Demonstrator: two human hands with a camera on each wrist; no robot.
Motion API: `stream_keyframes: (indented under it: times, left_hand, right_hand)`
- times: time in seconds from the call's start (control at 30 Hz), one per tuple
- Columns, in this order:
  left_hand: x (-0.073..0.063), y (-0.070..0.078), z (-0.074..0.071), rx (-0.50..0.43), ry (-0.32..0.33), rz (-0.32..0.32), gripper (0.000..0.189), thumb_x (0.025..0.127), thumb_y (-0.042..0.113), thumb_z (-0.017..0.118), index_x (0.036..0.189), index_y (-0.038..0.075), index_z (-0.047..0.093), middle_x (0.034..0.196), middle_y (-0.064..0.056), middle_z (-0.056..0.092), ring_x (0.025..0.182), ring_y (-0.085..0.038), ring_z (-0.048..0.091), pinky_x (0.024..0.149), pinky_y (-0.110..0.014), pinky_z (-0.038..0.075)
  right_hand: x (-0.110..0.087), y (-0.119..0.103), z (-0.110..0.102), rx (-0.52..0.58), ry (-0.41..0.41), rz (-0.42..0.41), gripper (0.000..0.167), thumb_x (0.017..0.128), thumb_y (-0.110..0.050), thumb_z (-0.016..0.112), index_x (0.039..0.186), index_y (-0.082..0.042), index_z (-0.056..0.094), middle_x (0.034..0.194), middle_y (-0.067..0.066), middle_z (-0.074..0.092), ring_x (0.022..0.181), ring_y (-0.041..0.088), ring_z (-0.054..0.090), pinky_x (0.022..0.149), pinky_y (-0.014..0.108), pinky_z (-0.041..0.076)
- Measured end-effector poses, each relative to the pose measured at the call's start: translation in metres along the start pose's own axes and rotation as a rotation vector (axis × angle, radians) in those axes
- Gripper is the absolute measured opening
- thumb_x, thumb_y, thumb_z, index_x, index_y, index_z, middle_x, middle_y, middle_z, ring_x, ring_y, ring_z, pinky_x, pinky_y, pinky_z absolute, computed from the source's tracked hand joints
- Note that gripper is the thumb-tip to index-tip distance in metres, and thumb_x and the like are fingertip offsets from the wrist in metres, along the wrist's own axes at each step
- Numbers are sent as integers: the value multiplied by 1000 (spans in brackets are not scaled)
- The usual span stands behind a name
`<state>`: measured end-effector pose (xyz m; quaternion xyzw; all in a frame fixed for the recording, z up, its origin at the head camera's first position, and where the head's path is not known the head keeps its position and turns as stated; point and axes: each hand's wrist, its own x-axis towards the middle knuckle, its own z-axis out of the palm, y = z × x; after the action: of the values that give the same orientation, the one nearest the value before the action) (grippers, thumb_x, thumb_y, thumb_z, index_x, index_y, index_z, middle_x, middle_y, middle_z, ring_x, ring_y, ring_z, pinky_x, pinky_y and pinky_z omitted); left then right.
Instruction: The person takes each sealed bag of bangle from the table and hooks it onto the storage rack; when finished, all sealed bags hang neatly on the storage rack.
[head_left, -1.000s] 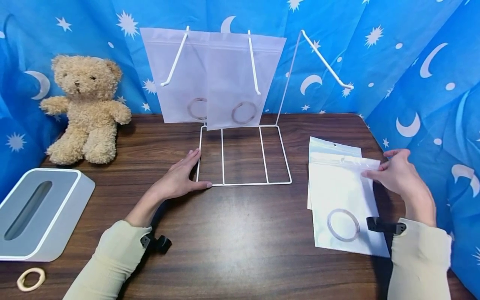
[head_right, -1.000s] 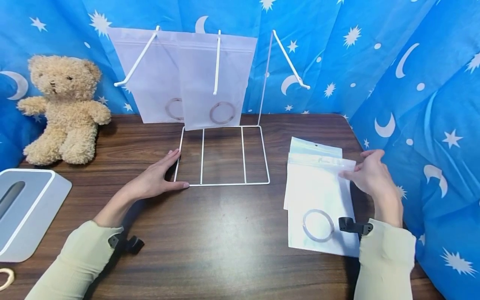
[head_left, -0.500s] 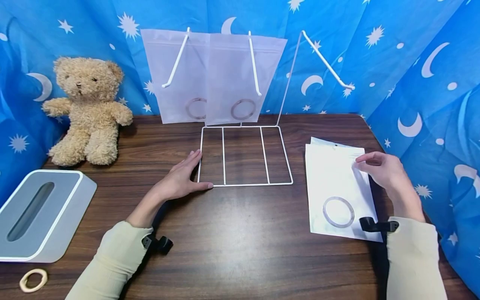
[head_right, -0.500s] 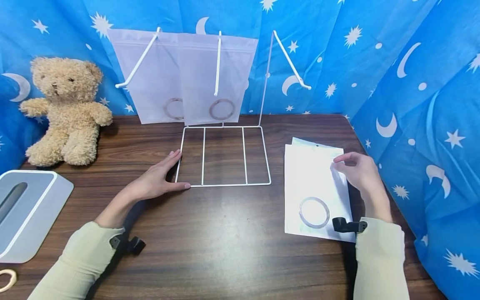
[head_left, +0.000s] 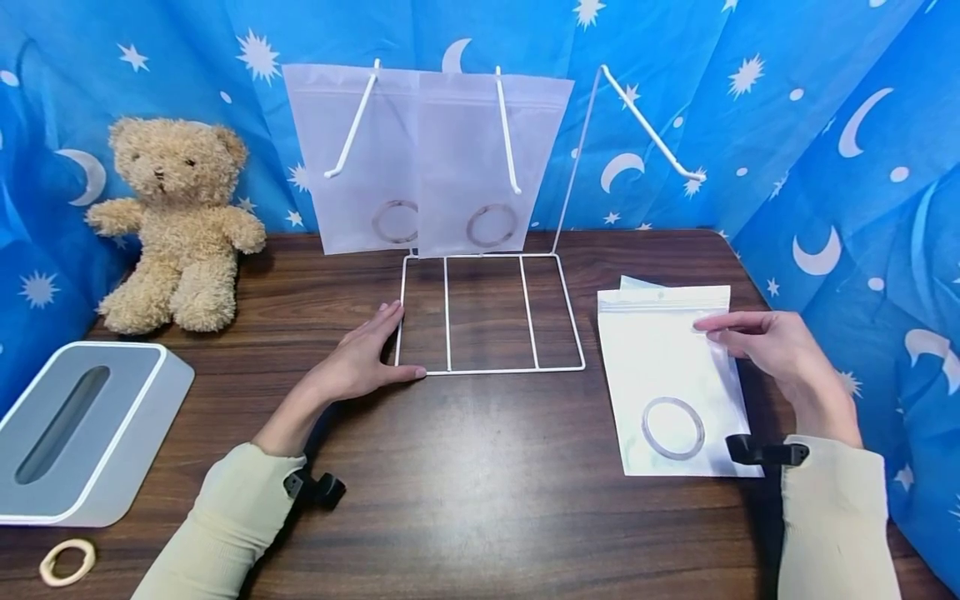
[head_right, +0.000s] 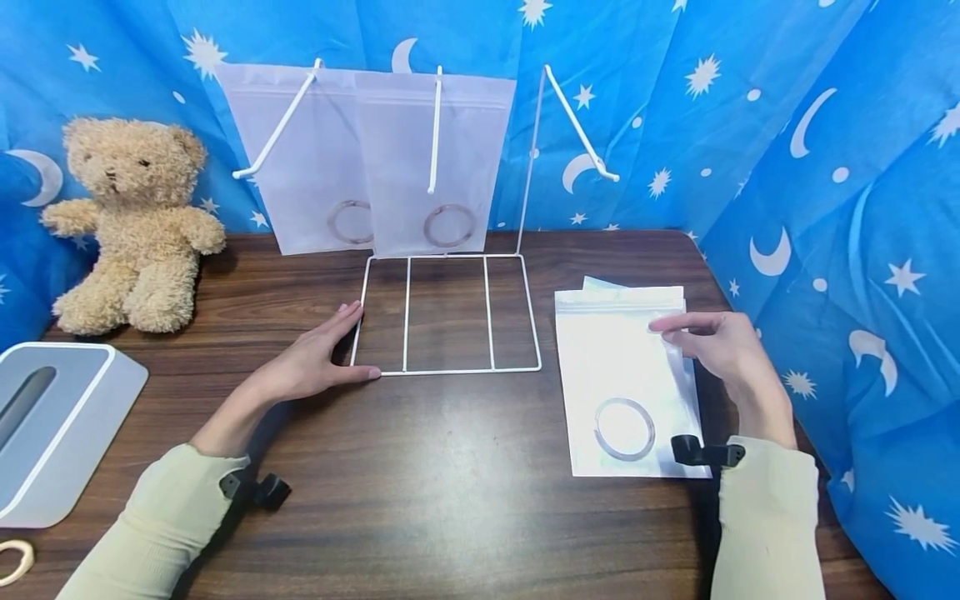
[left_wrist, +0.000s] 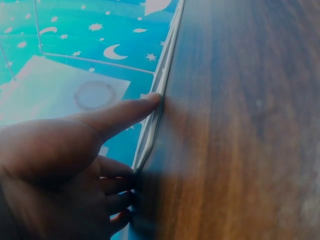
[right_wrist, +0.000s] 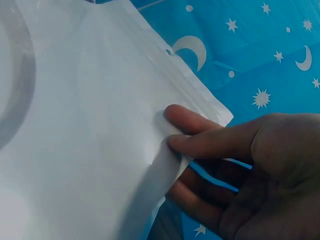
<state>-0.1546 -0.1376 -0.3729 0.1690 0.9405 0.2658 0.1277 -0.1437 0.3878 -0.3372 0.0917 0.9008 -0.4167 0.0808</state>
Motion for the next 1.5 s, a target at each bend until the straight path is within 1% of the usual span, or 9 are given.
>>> stream_keyframes:
  times: [0.13, 0.43, 0.87, 0.97, 1.1, 1.17, 1.27, 1.4, 1.5]
  left_hand:
    - [0, 1, 0, -1, -5, -9, 102, 86, 49, 72, 156, 2, 13, 162, -15, 8, 148, -30, 6, 114, -56, 10]
    - [0, 0, 0, -3, -5, -6, 102, 86, 49, 71, 156, 3, 13, 162, -14, 7, 148, -30, 6, 115, -55, 9]
    - [0, 0, 0, -3, -6, -4, 102, 86, 50, 71, 157, 3, 13, 163, -13, 8, 148, -29, 6, 115, -55, 9]
    - [0, 0, 0, -6, -6, -1, 102, 86, 49, 71, 156, 3, 13, 162, -14, 8, 148, -29, 6, 115, -55, 9]
    - [-1, -1, 0, -10, -6, 0, 102, 86, 49, 71, 156, 2, 13, 162, -14, 8, 148, -30, 6, 114, -55, 9]
    - [-1, -1, 0, -10, -7, -2, 103, 86, 50, 71, 156, 2, 13, 162, -14, 7, 148, -30, 6, 114, -56, 9]
    - [-1, -1, 0, -9, -6, -2, 102, 86, 49, 71, 156, 2, 13, 162, -14, 8, 148, -30, 6, 114, -56, 9]
    - [-1, -1, 0, -7, -5, 3, 102, 87, 49, 71, 156, 2, 13, 162, -15, 8, 148, -30, 6, 114, -56, 10]
    - [0, 0, 0, -7, -1, 8, 102, 87, 48, 72, 156, 1, 13, 162, -15, 8, 148, -30, 6, 114, -56, 10]
  right_hand:
    - [-1, -1, 0, 19, 5, -5, 56, 94, -47, 61, 136, -9, 58, 134, 9, 60, 124, 39, 47, 100, 65, 35]
    - [-7, -3, -7, 36, -145, 47, 71, 86, -53, 68, 143, -13, 52, 147, 18, 43, 138, 44, 29, 100, 73, 24]
    - [-9, -8, -5, 5, -86, -46, 66, 85, -54, 69, 139, -18, 57, 143, 13, 50, 128, 34, 42, 97, 71, 30]
    - [-14, -12, -6, -12, -43, -115, 61, 87, -51, 68, 138, -20, 58, 137, 7, 54, 122, 28, 44, 94, 62, 38]
    - [-28, -27, -7, 19, 43, -262, 46, 92, -34, 69, 135, -18, 62, 120, 3, 61, 101, 24, 50, 81, 35, 47]
    - [-34, -36, -7, 120, 76, -373, 39, 93, -17, 69, 130, -9, 64, 111, 5, 65, 89, 23, 51, 70, 26, 45]
    - [-40, -49, -7, 443, 59, -591, 32, 89, 10, 64, 121, 11, 63, 95, 13, 68, 77, 22, 52, 63, 24, 42]
    - [-46, -66, -6, 902, -25, -855, 28, 79, 28, 60, 107, 30, 54, 89, 27, 68, 83, 28, 62, 69, 25, 51]
    - [-54, -83, -4, 1090, 24, -958, 33, 74, 31, 63, 105, 32, 52, 98, 33, 66, 93, 36, 63, 77, 34, 55]
